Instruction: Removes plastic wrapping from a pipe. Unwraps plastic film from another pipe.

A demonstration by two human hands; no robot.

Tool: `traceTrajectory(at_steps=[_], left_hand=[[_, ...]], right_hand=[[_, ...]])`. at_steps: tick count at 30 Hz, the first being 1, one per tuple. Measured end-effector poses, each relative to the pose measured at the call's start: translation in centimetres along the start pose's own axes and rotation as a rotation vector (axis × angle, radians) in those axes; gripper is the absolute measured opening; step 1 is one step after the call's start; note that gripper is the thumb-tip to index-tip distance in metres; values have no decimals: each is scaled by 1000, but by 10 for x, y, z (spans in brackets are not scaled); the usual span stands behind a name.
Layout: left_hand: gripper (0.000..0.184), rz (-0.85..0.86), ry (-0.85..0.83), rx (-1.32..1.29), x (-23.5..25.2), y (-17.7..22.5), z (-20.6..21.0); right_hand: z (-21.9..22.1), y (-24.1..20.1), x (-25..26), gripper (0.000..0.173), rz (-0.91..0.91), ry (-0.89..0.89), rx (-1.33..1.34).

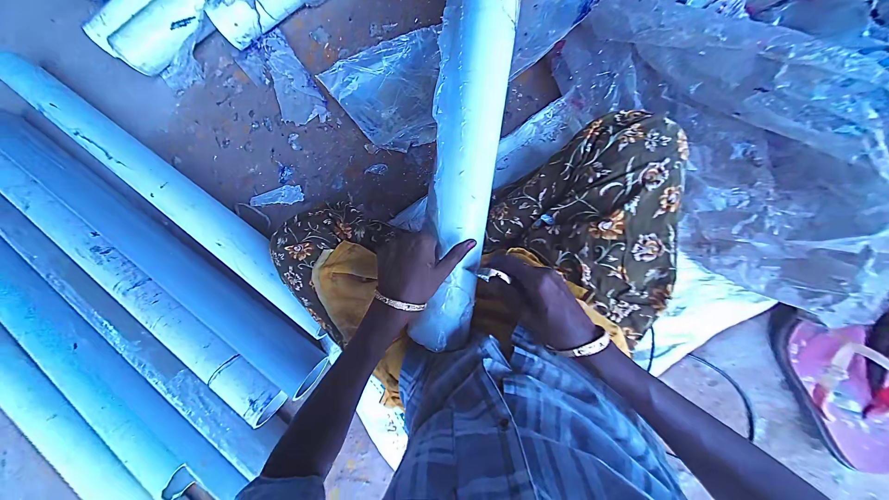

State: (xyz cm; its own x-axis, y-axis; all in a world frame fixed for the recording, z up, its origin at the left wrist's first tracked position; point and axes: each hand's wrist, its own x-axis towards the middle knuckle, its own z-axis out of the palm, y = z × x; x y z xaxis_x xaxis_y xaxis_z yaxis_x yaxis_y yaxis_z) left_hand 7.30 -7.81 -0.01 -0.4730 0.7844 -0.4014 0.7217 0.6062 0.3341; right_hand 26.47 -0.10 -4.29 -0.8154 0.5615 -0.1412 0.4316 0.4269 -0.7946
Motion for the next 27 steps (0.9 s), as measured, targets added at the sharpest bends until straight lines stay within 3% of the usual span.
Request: traceTrajectory(at_steps=[4,10,13,22,27], left_hand=[[38,81,96,-142,-9,-4,16],[34,165,161,-808,-3,-32,39],[37,197,172,-1015,-3,-37,44],[42,170,84,-1303,0,-45,46],[43,193,32,-1329,2,-49,45]], right_hand=[[9,4,-3,27,-52,49,23],[11,-7,10,29,-209,110,-187],[11,-11,7,31,-276,76,-231],[18,6,-8,29,-302,53,37],[22,-1,11,29,-282,139,-111]])
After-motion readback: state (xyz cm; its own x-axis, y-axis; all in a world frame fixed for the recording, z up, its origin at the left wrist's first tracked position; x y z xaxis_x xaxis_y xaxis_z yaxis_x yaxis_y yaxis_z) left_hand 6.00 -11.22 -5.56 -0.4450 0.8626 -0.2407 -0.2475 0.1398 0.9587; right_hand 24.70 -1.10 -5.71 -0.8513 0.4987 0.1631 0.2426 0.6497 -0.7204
